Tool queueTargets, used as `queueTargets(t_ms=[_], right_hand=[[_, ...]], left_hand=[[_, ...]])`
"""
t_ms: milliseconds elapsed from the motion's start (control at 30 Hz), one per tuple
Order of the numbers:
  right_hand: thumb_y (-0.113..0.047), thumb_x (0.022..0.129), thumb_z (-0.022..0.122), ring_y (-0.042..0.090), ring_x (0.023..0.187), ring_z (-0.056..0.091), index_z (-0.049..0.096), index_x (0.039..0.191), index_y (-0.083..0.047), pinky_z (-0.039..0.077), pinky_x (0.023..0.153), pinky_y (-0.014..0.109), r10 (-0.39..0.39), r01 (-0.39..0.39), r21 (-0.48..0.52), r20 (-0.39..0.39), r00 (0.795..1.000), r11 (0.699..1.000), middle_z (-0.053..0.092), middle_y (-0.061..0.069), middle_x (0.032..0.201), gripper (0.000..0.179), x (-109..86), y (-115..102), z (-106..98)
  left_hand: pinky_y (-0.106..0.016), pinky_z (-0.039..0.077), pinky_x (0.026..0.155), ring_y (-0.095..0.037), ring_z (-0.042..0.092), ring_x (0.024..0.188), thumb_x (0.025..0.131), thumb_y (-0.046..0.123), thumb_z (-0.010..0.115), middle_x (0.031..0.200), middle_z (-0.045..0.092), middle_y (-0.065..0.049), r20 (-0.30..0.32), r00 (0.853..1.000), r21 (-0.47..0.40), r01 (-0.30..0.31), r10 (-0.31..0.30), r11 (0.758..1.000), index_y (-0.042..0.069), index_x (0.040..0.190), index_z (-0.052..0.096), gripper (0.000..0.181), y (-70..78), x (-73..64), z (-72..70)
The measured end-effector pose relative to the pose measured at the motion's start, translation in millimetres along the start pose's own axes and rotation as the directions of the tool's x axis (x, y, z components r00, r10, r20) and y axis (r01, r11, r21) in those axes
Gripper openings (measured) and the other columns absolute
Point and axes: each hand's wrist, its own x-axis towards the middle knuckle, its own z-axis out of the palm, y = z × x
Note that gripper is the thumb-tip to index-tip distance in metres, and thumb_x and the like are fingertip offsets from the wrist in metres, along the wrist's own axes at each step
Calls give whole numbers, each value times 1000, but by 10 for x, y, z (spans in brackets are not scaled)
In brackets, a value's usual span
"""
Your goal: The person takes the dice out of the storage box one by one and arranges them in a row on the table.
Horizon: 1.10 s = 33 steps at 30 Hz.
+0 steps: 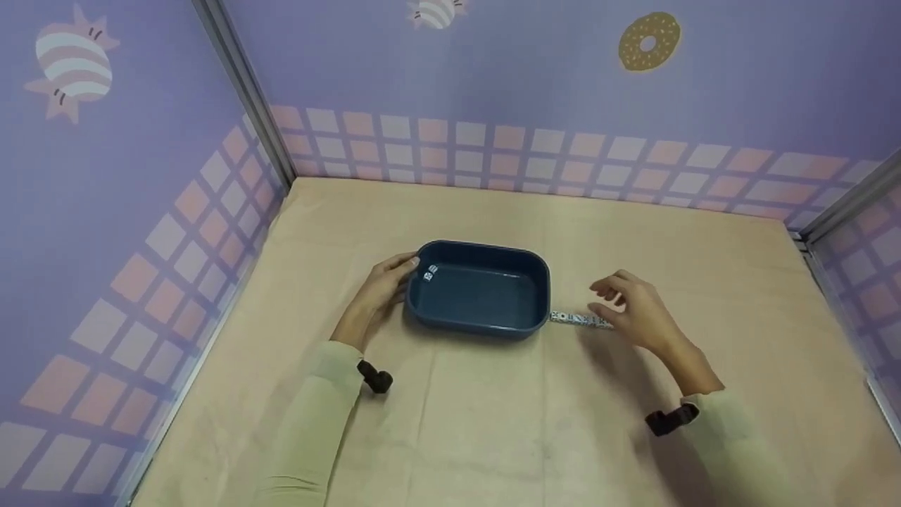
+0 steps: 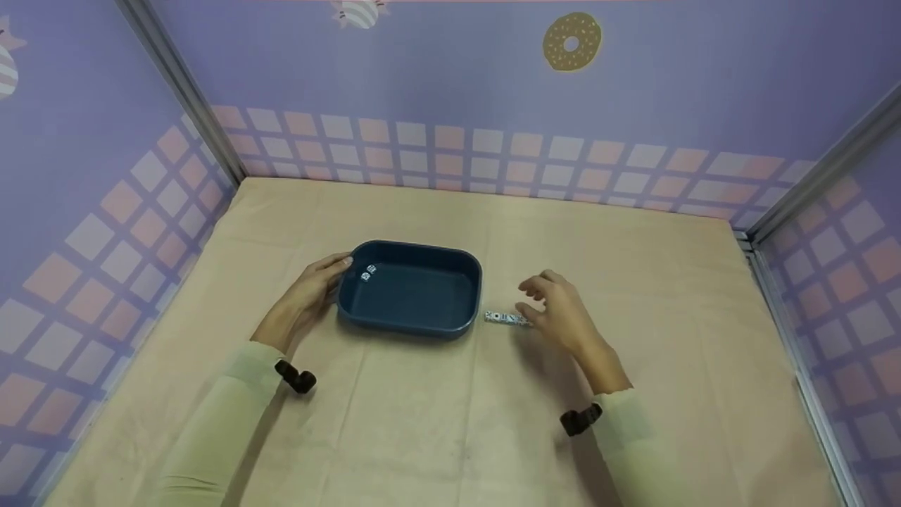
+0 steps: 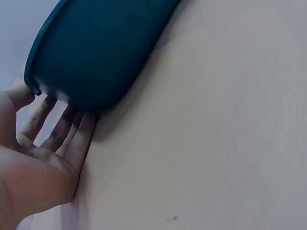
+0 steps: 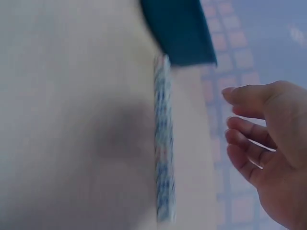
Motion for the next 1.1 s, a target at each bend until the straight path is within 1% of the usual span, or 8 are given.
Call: queueTargets(t_ms=[100,167,367,433,567,767,933,1100], right_hand=[[-6,93,83,26,92,67,75,113,0,59,77,47,-73,76,34,-63,995,997,70,10,103,22,190,-217,192],[-4,93,82,27,92,67,75,110,0,59,77,47,-107,111,54,-80,991,992,69,10,102,19,322,-351,344],[-8,95,80,25,98,68,75,112,0,59,85,42,-191,193,63,-36,981,979,68,10,107,20,672,-677,840],[-10,96,80,24,99,68,75,113,-1,59,87,39,-197,199,87,-28,980,976,69,9,108,20,775,-761,985],[-11,97,80,23,98,69,76,115,-1,59,88,37,-154,158,178,-32,988,971,71,9,108,21,961,-904,1212],[-10,97,80,24,99,69,74,121,1,59,90,40,-70,73,276,-21,997,958,72,11,110,27,1207,-1082,1422],[-8,97,79,26,104,71,72,125,3,59,93,39,-36,31,295,13,999,955,72,14,114,31,1371,-1166,1597],[-6,96,80,25,112,71,72,128,2,57,98,37,21,-28,293,29,999,956,73,14,121,34,1450,-1210,1740]], left_hand=[[-38,55,104,-28,64,131,107,39,66,146,63,-11,14,1000,-9,-2,2,1000,15,151,59,50,-8,-25,2],[-40,54,106,-28,64,131,107,39,66,146,63,-11,21,1000,-12,-8,8,1000,16,151,59,50,-3,-33,-3],[-43,51,108,-29,62,133,107,40,65,147,62,-12,13,1000,12,-23,23,1000,15,150,60,50,-1,-40,-25],[-42,52,108,-29,62,132,107,40,66,147,62,-12,12,1000,5,-20,20,1000,15,150,60,50,-3,-40,-26],[-40,54,104,-28,64,130,106,39,67,144,64,-12,23,1000,-19,-12,13,1000,14,149,60,50,2,-43,-21],[-38,56,101,-27,65,128,106,39,67,143,64,-11,23,1000,-15,-14,15,1000,14,149,61,49,8,-42,-9],[-36,57,99,-27,64,129,106,40,66,144,64,-12,0,1000,17,-1,1,1000,13,149,61,50,1,-32,-19],[-35,57,99,-27,65,129,107,40,66,143,65,-11,17,1000,2,-12,12,1000,13,149,61,50,-2,-27,-11]])
